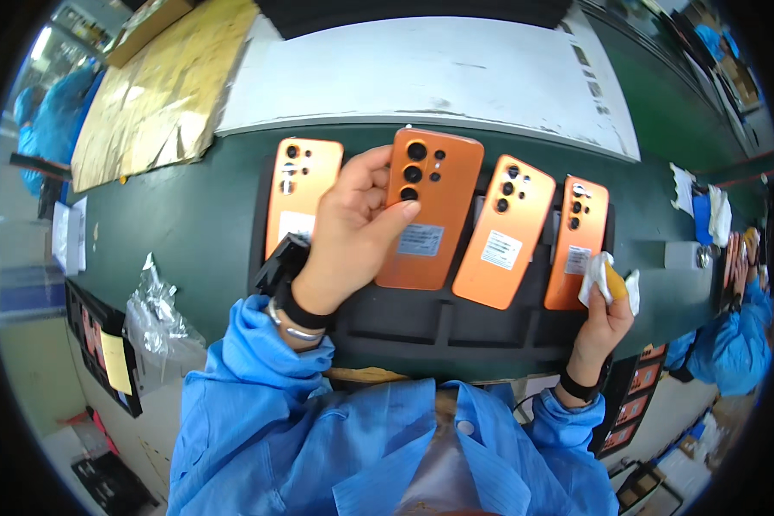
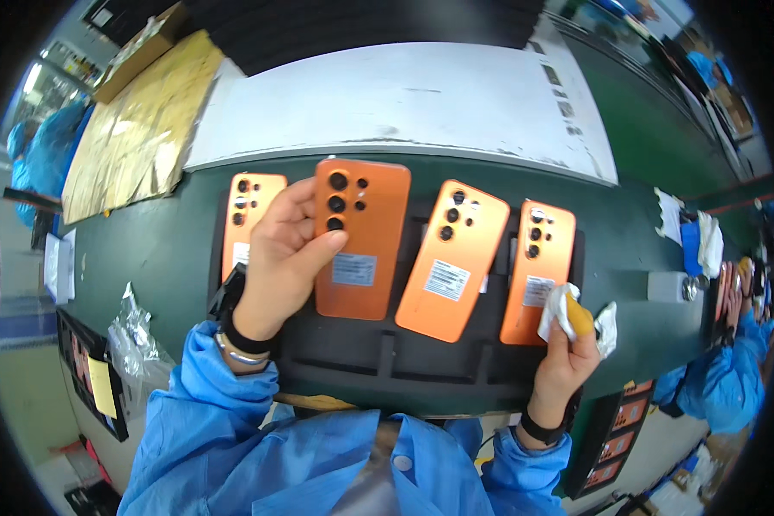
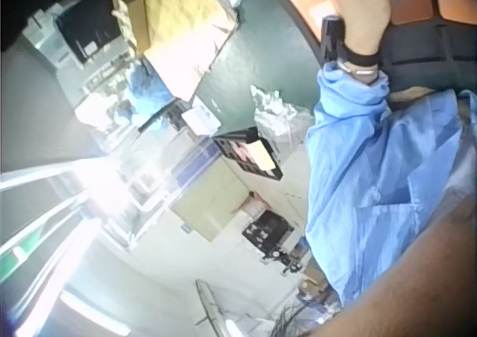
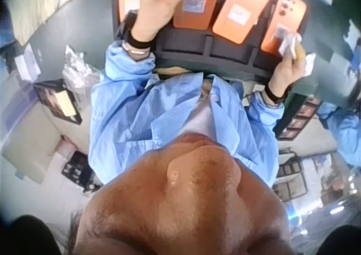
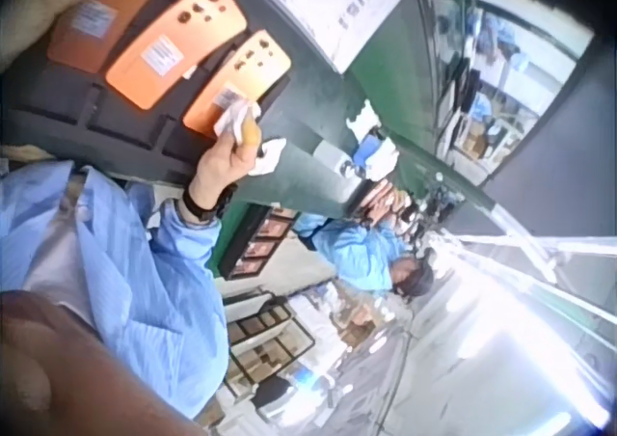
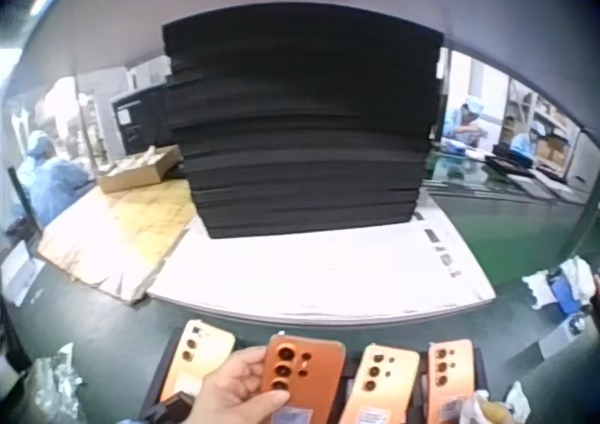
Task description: Cleaning and inspecting the back, camera lenses, and edges of several orange smartphones on an assembly line using a cloth and protective film.
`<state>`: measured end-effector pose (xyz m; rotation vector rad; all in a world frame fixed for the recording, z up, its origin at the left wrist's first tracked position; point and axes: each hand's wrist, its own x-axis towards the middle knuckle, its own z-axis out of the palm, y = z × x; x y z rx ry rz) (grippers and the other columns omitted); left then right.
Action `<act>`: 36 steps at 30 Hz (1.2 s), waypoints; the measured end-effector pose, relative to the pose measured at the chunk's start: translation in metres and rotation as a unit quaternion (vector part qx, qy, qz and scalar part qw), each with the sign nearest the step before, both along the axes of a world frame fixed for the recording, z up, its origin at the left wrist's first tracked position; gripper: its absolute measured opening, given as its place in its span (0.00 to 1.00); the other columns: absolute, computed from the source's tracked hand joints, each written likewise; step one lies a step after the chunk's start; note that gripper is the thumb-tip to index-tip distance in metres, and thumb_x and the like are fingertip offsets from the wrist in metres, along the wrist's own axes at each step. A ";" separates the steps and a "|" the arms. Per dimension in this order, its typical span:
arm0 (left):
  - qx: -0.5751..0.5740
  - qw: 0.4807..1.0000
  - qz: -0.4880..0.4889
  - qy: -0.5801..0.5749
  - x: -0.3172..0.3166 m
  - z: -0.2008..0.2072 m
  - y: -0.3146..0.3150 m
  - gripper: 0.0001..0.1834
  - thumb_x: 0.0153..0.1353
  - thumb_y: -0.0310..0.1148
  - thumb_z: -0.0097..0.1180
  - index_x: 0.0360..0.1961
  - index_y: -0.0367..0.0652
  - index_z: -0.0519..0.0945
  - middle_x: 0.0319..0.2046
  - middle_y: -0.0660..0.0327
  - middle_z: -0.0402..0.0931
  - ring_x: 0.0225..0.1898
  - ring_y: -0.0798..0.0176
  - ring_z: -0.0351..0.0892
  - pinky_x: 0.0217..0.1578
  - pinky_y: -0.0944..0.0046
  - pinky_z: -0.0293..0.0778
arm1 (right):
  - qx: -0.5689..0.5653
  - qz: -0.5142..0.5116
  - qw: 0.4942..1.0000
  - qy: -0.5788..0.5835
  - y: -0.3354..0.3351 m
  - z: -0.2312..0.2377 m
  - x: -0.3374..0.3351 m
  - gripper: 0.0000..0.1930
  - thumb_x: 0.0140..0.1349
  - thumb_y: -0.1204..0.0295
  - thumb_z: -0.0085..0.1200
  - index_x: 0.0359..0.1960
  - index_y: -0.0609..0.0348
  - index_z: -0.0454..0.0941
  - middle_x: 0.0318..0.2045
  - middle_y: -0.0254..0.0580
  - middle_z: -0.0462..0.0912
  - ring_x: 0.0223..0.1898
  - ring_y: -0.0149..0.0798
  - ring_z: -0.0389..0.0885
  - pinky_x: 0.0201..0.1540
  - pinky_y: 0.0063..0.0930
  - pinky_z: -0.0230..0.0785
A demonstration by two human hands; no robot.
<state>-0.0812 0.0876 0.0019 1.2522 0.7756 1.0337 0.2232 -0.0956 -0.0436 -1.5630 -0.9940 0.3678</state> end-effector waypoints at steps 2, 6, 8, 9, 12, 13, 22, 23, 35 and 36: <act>0.026 0.989 0.052 0.134 0.001 -0.001 0.001 0.33 0.60 0.17 0.62 0.67 0.36 0.66 0.49 0.49 0.78 0.47 0.63 0.82 0.44 0.64 0.80 | -0.005 -0.009 1.000 -0.001 -0.005 -0.001 0.005 0.16 0.66 0.85 0.50 0.54 0.70 0.80 0.47 0.41 0.84 0.48 0.32 0.81 0.54 0.24 0.71; 0.287 0.882 0.134 0.349 -0.006 0.003 -0.002 0.35 0.54 0.21 0.65 0.66 0.38 0.69 0.52 0.49 0.75 0.52 0.48 0.77 0.50 0.57 0.75 | -0.028 -0.014 1.000 0.001 -0.010 -0.003 0.013 0.17 0.68 0.84 0.49 0.57 0.70 0.78 0.49 0.45 0.84 0.50 0.34 0.82 0.56 0.25 0.71; 0.317 0.868 0.180 0.337 -0.015 0.002 0.003 0.35 0.53 0.24 0.67 0.64 0.38 0.71 0.53 0.47 0.74 0.56 0.42 0.73 0.57 0.53 0.70 | -0.018 -0.034 0.999 -0.012 -0.006 -0.004 0.010 0.15 0.70 0.77 0.54 0.56 0.69 0.80 0.45 0.40 0.84 0.44 0.29 0.81 0.48 0.21 0.71; 0.321 0.856 0.197 0.354 -0.025 0.011 0.004 0.37 0.52 0.26 0.68 0.65 0.36 0.70 0.53 0.46 0.73 0.56 0.41 0.73 0.57 0.52 0.71 | -0.018 -0.027 0.999 -0.014 -0.003 -0.005 0.011 0.15 0.70 0.77 0.54 0.56 0.69 0.80 0.45 0.40 0.84 0.44 0.29 0.81 0.48 0.21 0.71; 0.302 0.800 0.240 0.459 -0.062 0.024 0.007 0.42 0.52 0.32 0.70 0.67 0.35 0.66 0.53 0.45 0.73 0.56 0.41 0.72 0.56 0.49 0.71 | -0.019 -0.025 0.999 -0.023 -0.004 -0.008 0.013 0.15 0.70 0.78 0.53 0.56 0.69 0.80 0.45 0.40 0.84 0.44 0.29 0.81 0.48 0.21 0.71; 0.292 0.787 0.241 0.487 -0.074 0.023 0.012 0.44 0.51 0.35 0.72 0.68 0.35 0.64 0.53 0.45 0.72 0.56 0.40 0.71 0.54 0.48 0.72 | -0.023 -0.024 0.999 -0.030 -0.004 -0.007 0.014 0.15 0.70 0.78 0.53 0.56 0.69 0.80 0.45 0.40 0.84 0.44 0.29 0.81 0.48 0.21 0.71; 0.084 0.958 0.082 0.261 -0.102 -0.006 0.060 0.56 0.46 0.21 0.74 0.75 0.38 0.55 0.49 0.46 0.78 0.48 0.54 0.81 0.51 0.59 0.77 | -0.031 -0.023 0.999 -0.035 -0.004 -0.009 0.019 0.17 0.70 0.79 0.52 0.58 0.69 0.78 0.46 0.41 0.85 0.45 0.31 0.82 0.49 0.21 0.72; 0.080 0.960 0.079 0.258 -0.104 -0.009 0.061 0.56 0.46 0.21 0.74 0.75 0.38 0.55 0.49 0.46 0.78 0.48 0.54 0.81 0.51 0.59 0.77 | -0.033 -0.031 0.998 -0.034 -0.004 -0.007 0.017 0.17 0.70 0.79 0.52 0.58 0.69 0.78 0.46 0.41 0.85 0.45 0.31 0.83 0.49 0.21 0.72; 0.029 0.994 0.038 -0.099 -0.103 -0.005 0.052 0.58 0.53 0.08 0.61 0.79 0.48 0.43 0.48 0.55 0.76 0.50 0.65 0.80 0.50 0.66 0.79 | -0.048 -0.049 0.997 -0.045 -0.007 -0.004 0.016 0.16 0.70 0.78 0.53 0.57 0.68 0.79 0.46 0.41 0.85 0.45 0.31 0.83 0.47 0.20 0.73; 0.019 0.992 0.019 -0.125 -0.105 -0.005 0.051 0.58 0.53 0.08 0.60 0.79 0.49 0.42 0.48 0.55 0.77 0.50 0.65 0.80 0.50 0.65 0.79 | -0.047 -0.050 0.997 -0.045 -0.008 -0.005 0.016 0.16 0.70 0.78 0.53 0.57 0.68 0.79 0.46 0.41 0.85 0.45 0.31 0.83 0.47 0.20 0.73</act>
